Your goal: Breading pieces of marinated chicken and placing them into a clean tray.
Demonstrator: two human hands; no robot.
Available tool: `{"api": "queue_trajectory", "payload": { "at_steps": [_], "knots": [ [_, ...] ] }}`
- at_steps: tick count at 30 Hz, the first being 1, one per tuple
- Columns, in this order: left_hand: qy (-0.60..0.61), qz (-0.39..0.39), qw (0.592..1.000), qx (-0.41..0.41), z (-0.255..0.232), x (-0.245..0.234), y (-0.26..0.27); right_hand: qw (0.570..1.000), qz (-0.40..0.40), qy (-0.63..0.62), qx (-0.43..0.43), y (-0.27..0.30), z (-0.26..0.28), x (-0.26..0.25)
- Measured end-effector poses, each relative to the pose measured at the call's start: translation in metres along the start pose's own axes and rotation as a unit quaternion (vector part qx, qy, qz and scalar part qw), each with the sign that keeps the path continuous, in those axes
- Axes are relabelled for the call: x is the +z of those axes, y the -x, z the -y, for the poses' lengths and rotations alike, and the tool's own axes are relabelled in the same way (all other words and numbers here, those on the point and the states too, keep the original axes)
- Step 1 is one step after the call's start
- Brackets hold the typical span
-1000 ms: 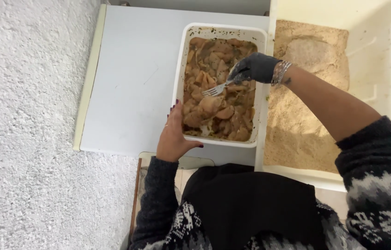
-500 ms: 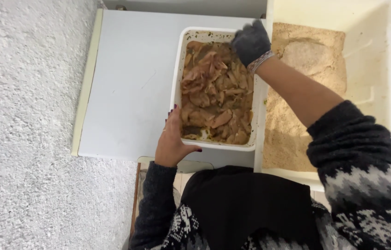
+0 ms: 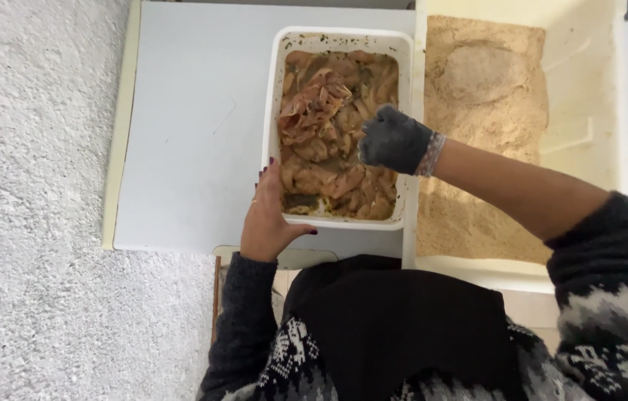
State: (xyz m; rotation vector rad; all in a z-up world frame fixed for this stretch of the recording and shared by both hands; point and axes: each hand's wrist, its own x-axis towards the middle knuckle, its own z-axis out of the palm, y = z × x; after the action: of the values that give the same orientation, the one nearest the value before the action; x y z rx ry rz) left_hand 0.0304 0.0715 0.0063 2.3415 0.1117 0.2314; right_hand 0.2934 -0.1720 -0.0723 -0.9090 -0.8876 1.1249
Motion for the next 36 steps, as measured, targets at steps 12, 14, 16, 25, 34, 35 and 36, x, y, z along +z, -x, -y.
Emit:
{"api": "queue_trajectory", "payload": {
  "at_steps": [12, 14, 16, 25, 34, 35, 36],
  "knots": [
    [0.004, -0.008, 1.000, -0.013, -0.001, 0.000, -0.001, 0.983, -0.081, 0.057, 0.152, -0.028, 0.013, 0.004],
    [0.016, -0.006, 1.000, -0.007, -0.001, 0.000, -0.001, 0.917, 0.004, 0.373, 0.140, -0.027, 0.017, 0.010],
    [0.011, -0.009, 1.000, -0.002, 0.001, 0.001, 0.000, 0.844, 0.045, 0.519, 0.128, -0.026, 0.024, 0.018],
    [-0.007, -0.011, 1.000, 0.011, 0.000, 0.002, -0.001, 0.424, 0.179, 0.886, 0.063, -0.028, 0.030, 0.036],
    [0.003, -0.023, 1.000, 0.010, -0.002, 0.000, 0.000, 0.557, 0.108, 0.802, 0.187, -0.036, 0.075, 0.029],
    [0.004, -0.016, 1.000, 0.004, -0.003, 0.000, 0.000, 0.590, 0.074, 0.770, 0.233, -0.032, 0.082, 0.023],
    [0.004, -0.016, 1.000, 0.005, -0.002, 0.000, 0.000, 0.590, 0.073, 0.770, 0.233, -0.030, 0.084, 0.013]
  ]
}}
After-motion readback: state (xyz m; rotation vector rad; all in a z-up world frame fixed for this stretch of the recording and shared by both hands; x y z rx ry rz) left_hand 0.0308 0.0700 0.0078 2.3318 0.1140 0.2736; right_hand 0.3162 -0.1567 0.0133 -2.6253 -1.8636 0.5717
